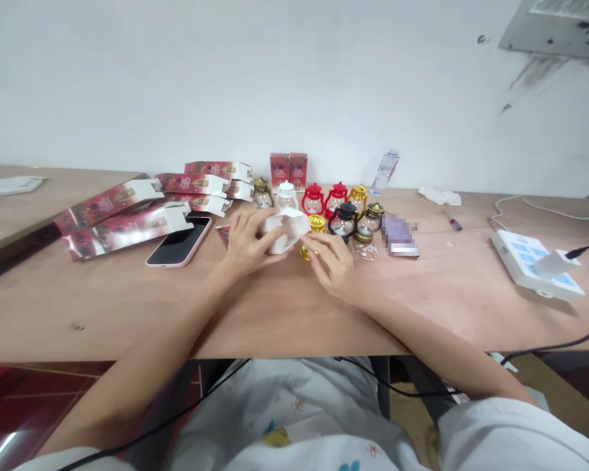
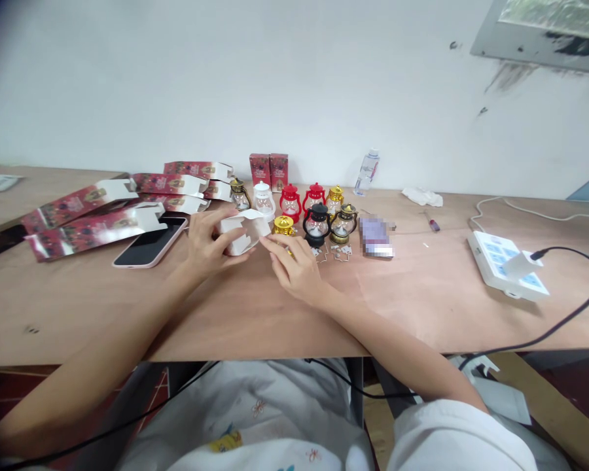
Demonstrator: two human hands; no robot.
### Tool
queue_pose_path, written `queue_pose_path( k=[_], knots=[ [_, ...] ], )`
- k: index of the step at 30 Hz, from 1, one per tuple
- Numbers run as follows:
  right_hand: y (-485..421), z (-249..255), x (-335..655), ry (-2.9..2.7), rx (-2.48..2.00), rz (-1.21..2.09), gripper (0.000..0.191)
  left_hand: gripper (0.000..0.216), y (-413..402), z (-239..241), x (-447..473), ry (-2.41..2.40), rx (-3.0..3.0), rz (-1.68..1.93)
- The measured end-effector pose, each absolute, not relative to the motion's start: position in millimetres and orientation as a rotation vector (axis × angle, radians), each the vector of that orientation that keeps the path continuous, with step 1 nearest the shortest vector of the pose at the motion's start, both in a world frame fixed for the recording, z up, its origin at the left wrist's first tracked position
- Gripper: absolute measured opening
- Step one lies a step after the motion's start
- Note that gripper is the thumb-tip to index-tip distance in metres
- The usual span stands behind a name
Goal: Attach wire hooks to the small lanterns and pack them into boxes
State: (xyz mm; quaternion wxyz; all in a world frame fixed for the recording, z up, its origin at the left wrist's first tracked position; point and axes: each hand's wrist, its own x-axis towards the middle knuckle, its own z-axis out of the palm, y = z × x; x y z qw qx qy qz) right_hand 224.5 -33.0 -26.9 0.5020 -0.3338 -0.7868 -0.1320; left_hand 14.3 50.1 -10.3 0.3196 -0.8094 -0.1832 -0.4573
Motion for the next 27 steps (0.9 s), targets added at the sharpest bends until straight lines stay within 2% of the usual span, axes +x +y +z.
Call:
queue_pose_path(
  k=[4,8,14,21,27],
  knots=[
    [-32.5,-28.4,224.8,-1.975,-0.819,-0.329,0.046,0.033,48.1,-8.7,15.0,-0.488,-2.194,-1.316],
    [-33.6,-27.4,225.0,-1.977,-0.86,-0.309,0.047,0.034,41.0,-4.8,16.7,-0.58,-2.252,-1.283],
    [-31.0,-26.6,226.6,-1.865,-0.907,-0.3,0.043,0.052,34.1,-3.2,21.6,-0.587,-2.332,-1.243],
    [-30.4,-30.9,225.5,-1.842,-0.882,-0.192,0.041,0.076,31.7,-4.3,27.8,-0.449,-2.262,-1.353],
    [-33.3,-27.5,224.7,-1.774,-0.733,-0.019,0.046,0.043,32.9,-8.3,28.2,-0.517,-2.26,-1.28]
  ],
)
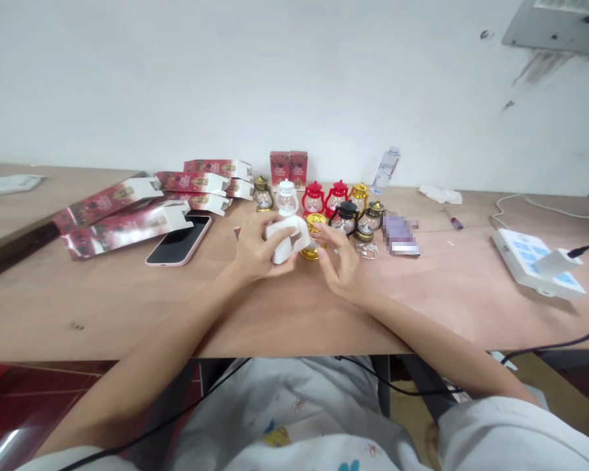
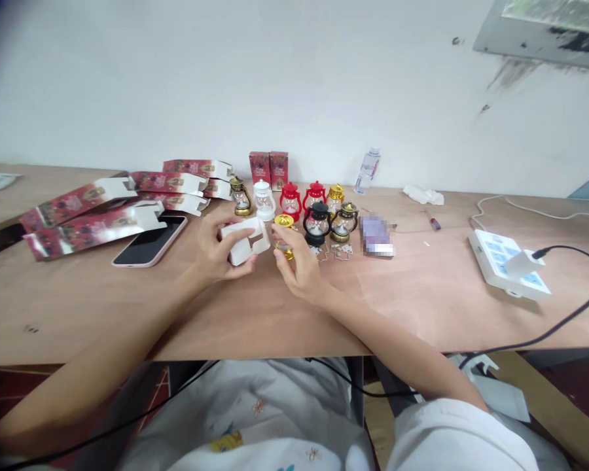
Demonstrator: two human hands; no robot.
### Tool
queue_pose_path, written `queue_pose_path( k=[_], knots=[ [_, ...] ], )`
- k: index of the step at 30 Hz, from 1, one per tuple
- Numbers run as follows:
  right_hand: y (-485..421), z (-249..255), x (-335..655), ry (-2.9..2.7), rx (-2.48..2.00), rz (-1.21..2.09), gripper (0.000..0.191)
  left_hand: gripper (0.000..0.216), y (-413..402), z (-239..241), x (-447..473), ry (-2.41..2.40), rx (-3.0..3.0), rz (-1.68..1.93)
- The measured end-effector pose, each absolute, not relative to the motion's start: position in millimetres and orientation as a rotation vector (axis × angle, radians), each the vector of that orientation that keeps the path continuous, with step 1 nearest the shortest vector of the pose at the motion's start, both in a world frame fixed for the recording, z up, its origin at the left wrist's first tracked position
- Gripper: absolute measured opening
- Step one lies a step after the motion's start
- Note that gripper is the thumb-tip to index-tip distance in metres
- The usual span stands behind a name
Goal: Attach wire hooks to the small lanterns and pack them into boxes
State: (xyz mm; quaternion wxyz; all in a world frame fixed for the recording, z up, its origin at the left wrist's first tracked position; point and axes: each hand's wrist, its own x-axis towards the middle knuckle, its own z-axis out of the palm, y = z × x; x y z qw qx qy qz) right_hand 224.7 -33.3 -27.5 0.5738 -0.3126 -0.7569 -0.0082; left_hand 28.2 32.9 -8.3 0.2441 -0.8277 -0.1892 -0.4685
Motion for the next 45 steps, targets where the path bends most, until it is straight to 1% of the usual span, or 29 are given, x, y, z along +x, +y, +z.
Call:
queue_pose_path(
  k=[6,11,14,24,35,39,45],
  knots=[
    [-31.2,-18.2,225.6,-1.786,-0.796,0.142,0.031,0.034,30.2,-7.5,35.3,-0.26,-2.196,-1.374],
    [-27.9,-20.1,223.9,-1.716,-0.743,0.51,0.028,0.028,26.5,-6.8,37.9,-0.286,-2.148,-1.415],
    [-27.5,-22.5,222.4,-1.708,-0.705,0.603,0.026,0.027,25.0,-7.5,37.4,-0.322,-2.152,-1.406],
    [-30.1,-18.0,218.6,-1.669,-0.686,0.669,0.022,0.033,27.7,-12.9,38.0,-0.281,-2.19,-1.431],
    [-29.2,-19.6,215.9,-1.623,-0.717,0.604,0.023,0.042,34.1,-19.9,37.3,-0.224,-2.231,-1.431],
    [-29.3,-19.3,215.3,-1.596,-0.703,0.635,0.023,0.042,32.1,-19.0,36.6,-0.289,-2.235,-1.339],
    [-30.0,-19.8,213.8,-1.532,-0.666,0.774,0.022,0.045,30.2,-15.7,40.9,-0.119,-2.18,-1.404]
  ],
)
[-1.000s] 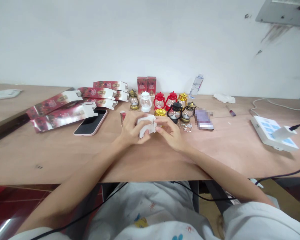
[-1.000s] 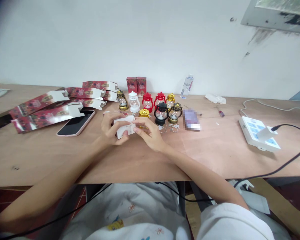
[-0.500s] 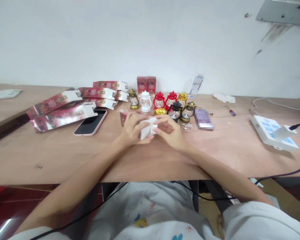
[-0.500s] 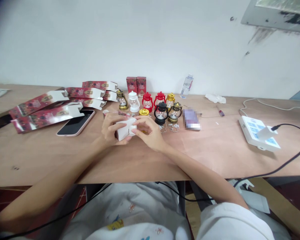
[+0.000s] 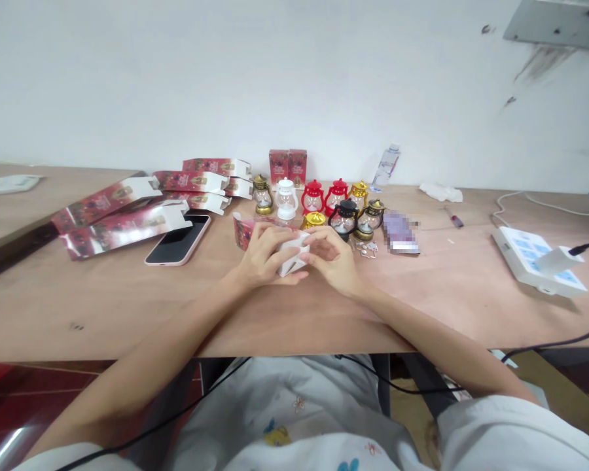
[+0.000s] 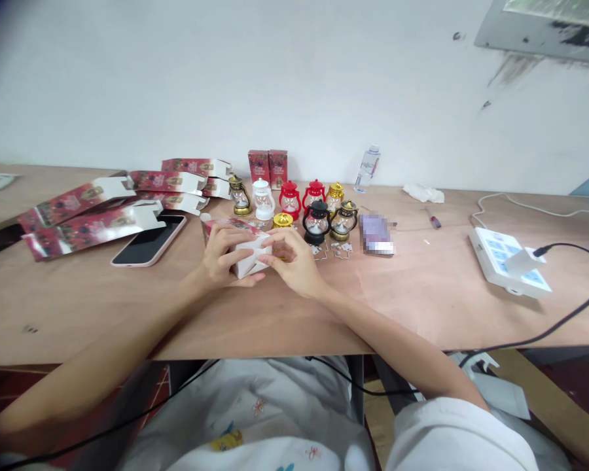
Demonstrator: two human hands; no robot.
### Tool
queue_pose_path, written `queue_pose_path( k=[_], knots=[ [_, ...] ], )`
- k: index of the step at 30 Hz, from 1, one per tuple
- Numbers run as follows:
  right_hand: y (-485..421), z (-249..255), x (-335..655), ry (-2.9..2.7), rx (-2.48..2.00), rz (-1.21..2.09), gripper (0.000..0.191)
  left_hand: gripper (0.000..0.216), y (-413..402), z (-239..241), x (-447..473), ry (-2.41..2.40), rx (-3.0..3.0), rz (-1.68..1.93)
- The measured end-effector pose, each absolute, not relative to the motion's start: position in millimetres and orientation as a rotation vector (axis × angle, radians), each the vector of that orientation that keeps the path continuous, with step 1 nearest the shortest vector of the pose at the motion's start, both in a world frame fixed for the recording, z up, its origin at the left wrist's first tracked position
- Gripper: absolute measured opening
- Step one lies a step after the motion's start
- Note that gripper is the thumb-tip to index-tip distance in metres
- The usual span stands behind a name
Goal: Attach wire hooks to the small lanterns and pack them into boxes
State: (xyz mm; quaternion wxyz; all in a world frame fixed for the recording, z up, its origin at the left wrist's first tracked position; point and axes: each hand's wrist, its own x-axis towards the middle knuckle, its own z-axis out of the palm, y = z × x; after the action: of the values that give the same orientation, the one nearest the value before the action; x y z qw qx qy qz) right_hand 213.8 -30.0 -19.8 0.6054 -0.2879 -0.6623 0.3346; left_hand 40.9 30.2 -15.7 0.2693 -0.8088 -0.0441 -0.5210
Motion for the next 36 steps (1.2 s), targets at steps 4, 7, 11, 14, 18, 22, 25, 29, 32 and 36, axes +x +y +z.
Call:
queue_pose_path(
  k=[4,7,11,14,18,22,25,29,32,36],
  knots=[
    [-29.5,-21.4,212.4,-1.488,-0.671,0.838,0.025,0.045,30.2,-16.4,43.0,-0.116,-2.194,-1.425],
    [-28.0,-23.0,213.0,-1.468,-0.648,0.861,0.029,0.046,29.4,-16.4,43.4,-0.093,-2.22,-1.466],
    [-25.4,-24.5,216.5,-1.538,-0.625,0.835,0.024,0.054,30.5,-14.5,41.7,-0.127,-2.308,-1.443],
    [-23.8,-23.6,219.2,-1.548,-0.641,0.834,0.023,0.059,34.0,-10.1,38.1,-0.146,-2.39,-1.35],
    [-21.2,-20.8,221.9,-1.522,-0.655,0.816,0.026,0.063,38.7,-3.7,33.3,-0.185,-2.449,-1.219],
    [-17.8,-20.5,224.4,-1.519,-0.649,0.791,0.026,0.07,39.9,-4.7,31.4,-0.239,-2.463,-1.181],
    [-17.3,-21.4,224.7,-1.536,-0.668,0.798,0.027,0.075,39.3,-8.2,31.8,-0.213,-2.456,-1.242],
    [-21.5,-20.8,221.5,-1.516,-0.683,0.809,0.028,0.08,37.1,-9.7,34.1,-0.118,-2.41,-1.361],
    [-25.9,-19.0,219.5,-1.509,-0.657,0.828,0.031,0.079,35.4,-9.9,36.0,-0.086,-2.406,-1.407],
    [-29.7,-16.4,220.3,-1.646,-0.643,0.905,0.042,0.073,38.0,-16.8,35.4,-0.052,-2.397,-1.468]
  ],
)
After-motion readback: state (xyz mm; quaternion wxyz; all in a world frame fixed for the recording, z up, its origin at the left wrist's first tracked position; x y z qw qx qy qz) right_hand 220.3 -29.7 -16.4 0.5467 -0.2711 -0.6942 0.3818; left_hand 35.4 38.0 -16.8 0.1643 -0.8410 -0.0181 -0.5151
